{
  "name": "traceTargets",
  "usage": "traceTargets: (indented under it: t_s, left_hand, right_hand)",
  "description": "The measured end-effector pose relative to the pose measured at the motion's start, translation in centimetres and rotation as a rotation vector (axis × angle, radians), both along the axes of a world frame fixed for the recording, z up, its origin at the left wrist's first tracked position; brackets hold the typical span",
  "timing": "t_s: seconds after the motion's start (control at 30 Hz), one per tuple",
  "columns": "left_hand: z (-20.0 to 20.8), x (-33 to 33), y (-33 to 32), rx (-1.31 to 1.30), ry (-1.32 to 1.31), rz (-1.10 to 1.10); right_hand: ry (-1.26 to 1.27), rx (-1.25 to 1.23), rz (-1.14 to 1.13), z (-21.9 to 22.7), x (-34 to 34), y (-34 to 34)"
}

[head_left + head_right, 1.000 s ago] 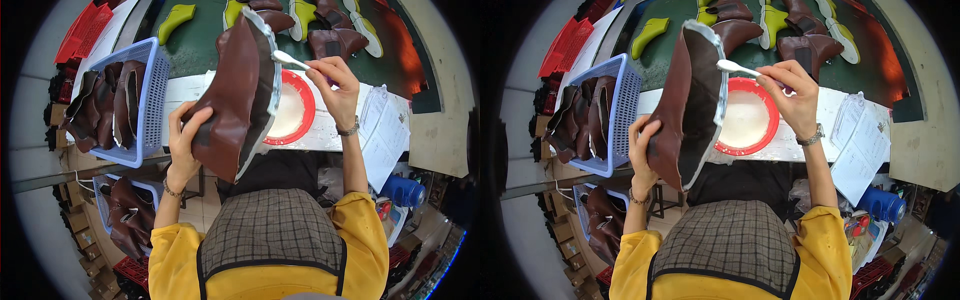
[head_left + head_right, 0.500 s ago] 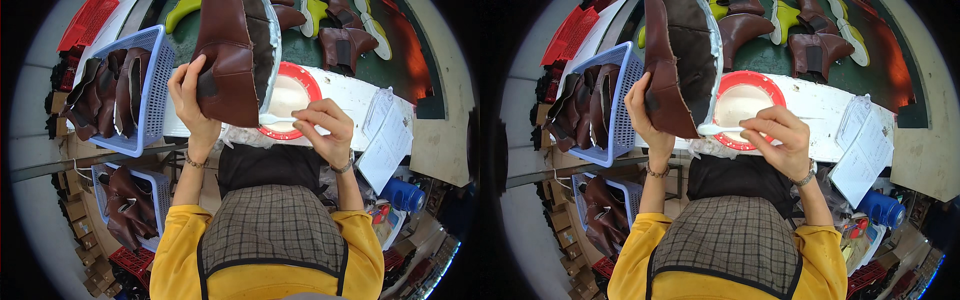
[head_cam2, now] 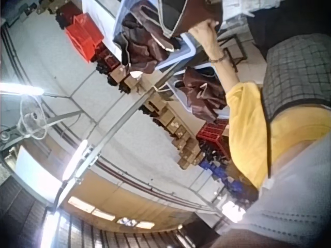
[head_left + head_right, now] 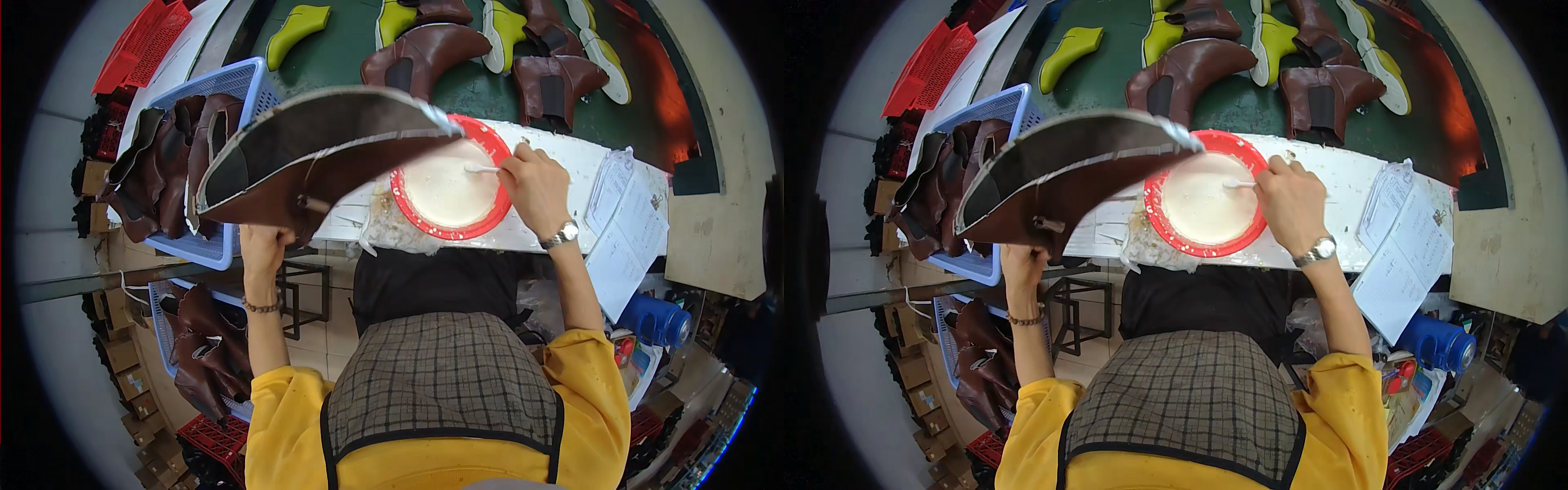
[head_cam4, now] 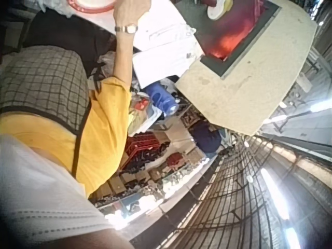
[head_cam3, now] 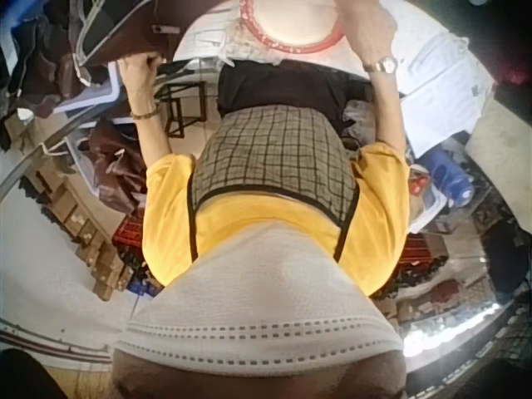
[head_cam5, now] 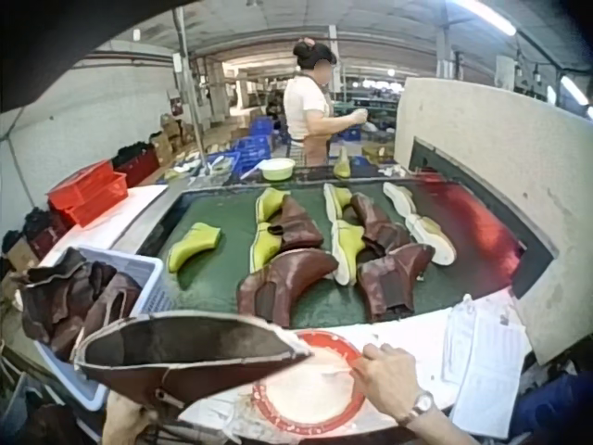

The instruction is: The recorder is applying a white adhesive or sealant to the inner edges of leather boot uppers using a small brush.

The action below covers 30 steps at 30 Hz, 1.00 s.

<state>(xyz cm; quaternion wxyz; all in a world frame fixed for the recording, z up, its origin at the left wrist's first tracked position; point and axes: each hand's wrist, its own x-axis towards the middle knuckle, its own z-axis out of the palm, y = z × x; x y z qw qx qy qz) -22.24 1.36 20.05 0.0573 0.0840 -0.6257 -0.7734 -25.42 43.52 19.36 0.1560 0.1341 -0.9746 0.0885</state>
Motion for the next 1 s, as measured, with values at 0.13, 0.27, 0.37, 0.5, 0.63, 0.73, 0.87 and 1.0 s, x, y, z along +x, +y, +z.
traceTargets:
  t_s: [0.13, 0.27, 0.37, 0.5, 0.63, 0.73, 0.87, 1.0]
  left_hand:
    - [0.4, 0.8, -1.0, 0.113, -0.163, -0.043]
    - [-1.3, 0.9, -3.0, 0.327, -0.259, -0.321]
    - [-1.6, 0.8, -0.8, 0.438, -0.220, -0.099]
    - [-3.2, 0.2, -3.4, 0.486, -0.109, -0.218]
    - [-2.9, 0.6, -2.9, 0.544, -0.117, -0.299]
    - [-1.7, 0.7, -0.5, 0.579, -0.129, -0.411]
    - [-0.3, 0.5, 2.2, 0.289, -0.274, -0.317]
    - [-0.7, 0.5, 3.0, 0.226, -0.343, -0.514]
  right_hand:
    - [-0.141, -0.638, -0.007, 4.4, 0.6, 0.8]
    - [0.022, -0.872, 0.358, 6.2, -0.6, -0.6]
    - [0.047, -0.794, 0.376, 6.6, -1.2, -1.1]
    - [-0.024, -0.855, 0.285, 5.9, 0.7, 0.2]
    - [-0.048, -0.854, 0.275, 6.0, 0.9, 0.2]
    - [0.020, -0.766, 0.340, 6.8, -0.5, -1.0]
    - [0.102, -0.708, 0.420, 7.3, -2.2, -1.5]
    - [0.080, -0.648, 0.485, 8.4, -3.0, -1.5]
